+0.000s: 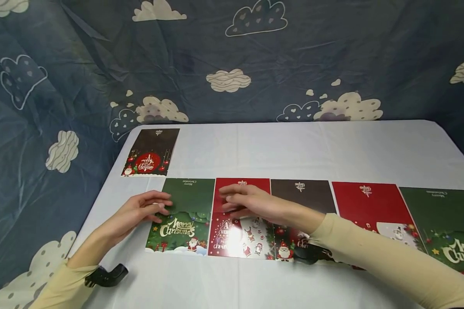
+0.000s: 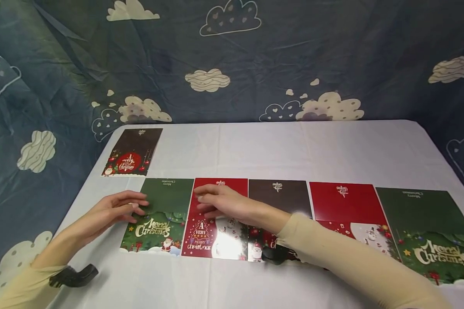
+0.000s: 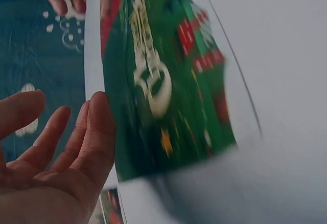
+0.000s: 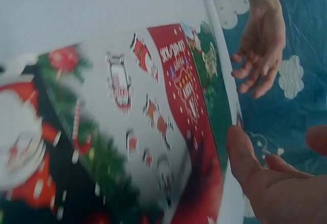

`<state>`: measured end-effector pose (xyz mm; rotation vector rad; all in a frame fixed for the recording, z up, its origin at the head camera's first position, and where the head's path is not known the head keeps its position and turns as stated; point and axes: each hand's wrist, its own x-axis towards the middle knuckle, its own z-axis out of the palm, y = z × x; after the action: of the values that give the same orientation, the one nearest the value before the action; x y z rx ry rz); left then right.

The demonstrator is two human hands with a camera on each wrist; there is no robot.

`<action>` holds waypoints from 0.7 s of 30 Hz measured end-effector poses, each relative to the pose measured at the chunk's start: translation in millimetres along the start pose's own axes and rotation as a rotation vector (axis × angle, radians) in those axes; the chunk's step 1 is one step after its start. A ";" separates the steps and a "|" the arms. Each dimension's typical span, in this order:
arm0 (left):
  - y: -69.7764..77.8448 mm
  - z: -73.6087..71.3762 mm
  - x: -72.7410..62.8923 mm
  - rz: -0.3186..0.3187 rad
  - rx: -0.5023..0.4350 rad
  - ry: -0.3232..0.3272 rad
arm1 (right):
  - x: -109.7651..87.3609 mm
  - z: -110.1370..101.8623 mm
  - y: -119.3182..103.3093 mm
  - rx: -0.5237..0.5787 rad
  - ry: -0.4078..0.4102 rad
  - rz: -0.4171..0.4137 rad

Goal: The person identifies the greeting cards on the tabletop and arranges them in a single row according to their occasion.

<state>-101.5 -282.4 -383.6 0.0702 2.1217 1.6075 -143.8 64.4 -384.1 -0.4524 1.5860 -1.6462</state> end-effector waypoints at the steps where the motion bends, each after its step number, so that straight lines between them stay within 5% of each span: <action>1: 2.9 5.6 3.1 0.002 0.003 -0.014 | -3.3 -3.0 -0.6 -0.024 0.006 -0.011; 9: 22.0 50.1 32.8 0.078 0.035 -0.135 | -33.1 -30.1 -7.9 -0.174 0.076 -0.066; 21: 49.1 119.1 57.1 0.104 -0.116 -0.318 | -96.8 -80.2 -9.5 -0.291 0.218 -0.054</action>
<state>-116.5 -142.4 -381.4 0.3781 1.8051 1.6505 -144.2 188.5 -362.1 -0.4800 2.0051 -1.5511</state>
